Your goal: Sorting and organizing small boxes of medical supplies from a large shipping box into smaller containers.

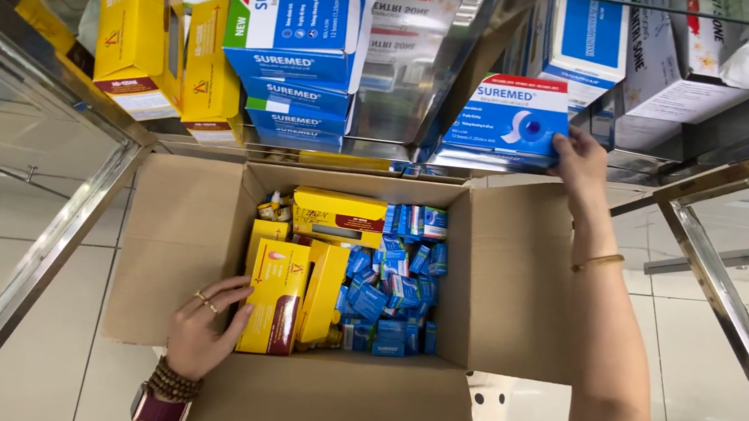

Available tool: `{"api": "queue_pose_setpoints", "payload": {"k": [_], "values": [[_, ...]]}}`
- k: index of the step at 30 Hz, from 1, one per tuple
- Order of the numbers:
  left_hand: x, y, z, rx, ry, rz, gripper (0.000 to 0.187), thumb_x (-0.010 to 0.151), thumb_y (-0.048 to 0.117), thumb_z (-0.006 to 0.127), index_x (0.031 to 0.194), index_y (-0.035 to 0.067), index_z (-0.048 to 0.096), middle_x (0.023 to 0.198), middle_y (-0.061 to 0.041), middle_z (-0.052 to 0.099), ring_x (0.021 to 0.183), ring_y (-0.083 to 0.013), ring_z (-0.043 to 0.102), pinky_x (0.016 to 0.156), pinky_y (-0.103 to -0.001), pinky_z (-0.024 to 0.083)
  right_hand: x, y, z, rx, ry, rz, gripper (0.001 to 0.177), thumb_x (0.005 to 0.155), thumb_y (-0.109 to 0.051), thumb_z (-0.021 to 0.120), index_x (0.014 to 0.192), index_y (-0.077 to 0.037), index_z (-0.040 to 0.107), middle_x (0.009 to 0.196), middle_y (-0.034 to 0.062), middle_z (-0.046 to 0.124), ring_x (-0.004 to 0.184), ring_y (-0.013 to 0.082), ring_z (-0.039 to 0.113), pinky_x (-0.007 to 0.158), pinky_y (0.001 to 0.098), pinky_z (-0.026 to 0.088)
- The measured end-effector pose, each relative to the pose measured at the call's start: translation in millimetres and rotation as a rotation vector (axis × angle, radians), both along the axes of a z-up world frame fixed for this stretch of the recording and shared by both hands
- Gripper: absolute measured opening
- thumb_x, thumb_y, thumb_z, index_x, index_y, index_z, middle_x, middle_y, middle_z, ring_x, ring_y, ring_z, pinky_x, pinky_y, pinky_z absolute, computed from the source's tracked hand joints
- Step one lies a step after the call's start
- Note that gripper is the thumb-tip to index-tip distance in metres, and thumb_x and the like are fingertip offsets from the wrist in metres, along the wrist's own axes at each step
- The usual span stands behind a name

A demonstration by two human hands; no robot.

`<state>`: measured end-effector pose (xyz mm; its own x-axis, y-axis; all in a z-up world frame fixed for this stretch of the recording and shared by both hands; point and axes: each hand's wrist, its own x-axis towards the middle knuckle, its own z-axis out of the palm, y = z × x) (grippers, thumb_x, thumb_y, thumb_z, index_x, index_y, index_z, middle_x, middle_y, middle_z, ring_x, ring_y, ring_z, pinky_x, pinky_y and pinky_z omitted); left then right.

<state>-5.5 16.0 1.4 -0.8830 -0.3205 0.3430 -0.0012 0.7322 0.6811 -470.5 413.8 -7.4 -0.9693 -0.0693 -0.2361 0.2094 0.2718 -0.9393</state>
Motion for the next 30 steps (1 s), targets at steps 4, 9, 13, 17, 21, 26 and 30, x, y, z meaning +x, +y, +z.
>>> {"api": "queue_pose_setpoints", "payload": {"k": [4,9,13,17,21,26,30], "values": [[-3.9,1.7,-4.3,-0.013,0.009,-0.002,0.021,0.085,0.011,0.076,0.105,0.006,0.078,0.115,-0.009,0.076,0.102,-0.0253,0.075,0.09,-0.036,0.058,31.7,-30.6,50.1,0.835,0.707,-0.047,0.048,0.098,-0.018,0.076,0.142,-0.005,0.062,0.136,0.0212,0.056,0.122,0.0401,0.055,0.103,0.048,0.05],[-5.2,4.9,4.0,0.017,-0.051,-0.019,0.021,0.085,0.012,0.076,0.104,0.005,0.078,0.111,-0.009,0.077,0.097,-0.0247,0.076,0.085,-0.035,0.06,-10.0,-52.3,65.4,1.039,0.911,0.228,0.073,0.094,0.003,0.058,0.163,-0.019,0.046,0.162,0.0285,0.037,0.139,0.0468,0.043,0.113,0.0478,0.041],[2.1,2.1,-1.8,-0.03,-0.058,0.027,0.022,0.085,0.014,0.075,0.105,0.005,0.078,0.11,-0.009,0.077,0.098,-0.0251,0.076,0.085,-0.035,0.059,-59.3,-38.1,35.4,1.002,0.843,0.284,0.063,0.104,-0.013,0.06,0.163,-0.018,0.039,0.165,0.0263,0.031,0.15,0.0515,0.028,0.119,0.051,0.031],[8.8,0.4,-9.1,-0.009,-0.123,0.056,0.021,0.085,0.016,0.076,0.104,0.007,0.078,0.11,-0.008,0.078,0.097,-0.0244,0.076,0.083,-0.035,0.06,-68.8,-34.5,31.9,0.941,0.769,0.341,0.067,0.105,-0.024,0.059,0.166,-0.019,0.033,0.169,0.026,0.021,0.155,0.0505,0.017,0.126,0.0516,0.023],[7.8,2.3,-3.8,-0.038,-0.124,0.053,0.021,0.086,0.016,0.076,0.105,0.007,0.078,0.11,-0.009,0.078,0.096,-0.0254,0.076,0.083,-0.035,0.059,-28.5,-36.5,45.6,0.873,0.919,0.29,0.078,0.111,-0.047,0.061,0.164,-0.005,0.023,0.168,0.0319,0.018,0.156,0.0495,0.015,0.126,0.054,0.021],[-4.7,2.9,-0.8,-0.019,-0.118,0.039,0.021,0.087,0.018,0.075,0.105,0.008,0.078,0.109,-0.008,0.078,0.095,-0.025,0.076,0.081,-0.035,0.06,38.1,-55.5,87.5,0.962,0.81,0.661,0.09,0.085,-0.058,0.069,0.16,-0.024,0.032,0.166,0.0175,0.022,0.154,0.0385,0.021,0.12,0.0538,0.028],[-15.2,0.0,-1.6,-0.05,-0.114,-0.009,0.021,0.087,0.017,0.076,0.105,0.008,0.079,0.109,-0.009,0.078,0.094,-0.0236,0.077,0.079,-0.034,0.061,16.1,-42.1,54.8,0.919,0.917,0.779,0.074,0.091,-0.046,0.068,0.159,-0.028,0.043,0.168,0.0104,0.034,0.155,0.0343,0.033,0.124,0.053,0.035]]}}
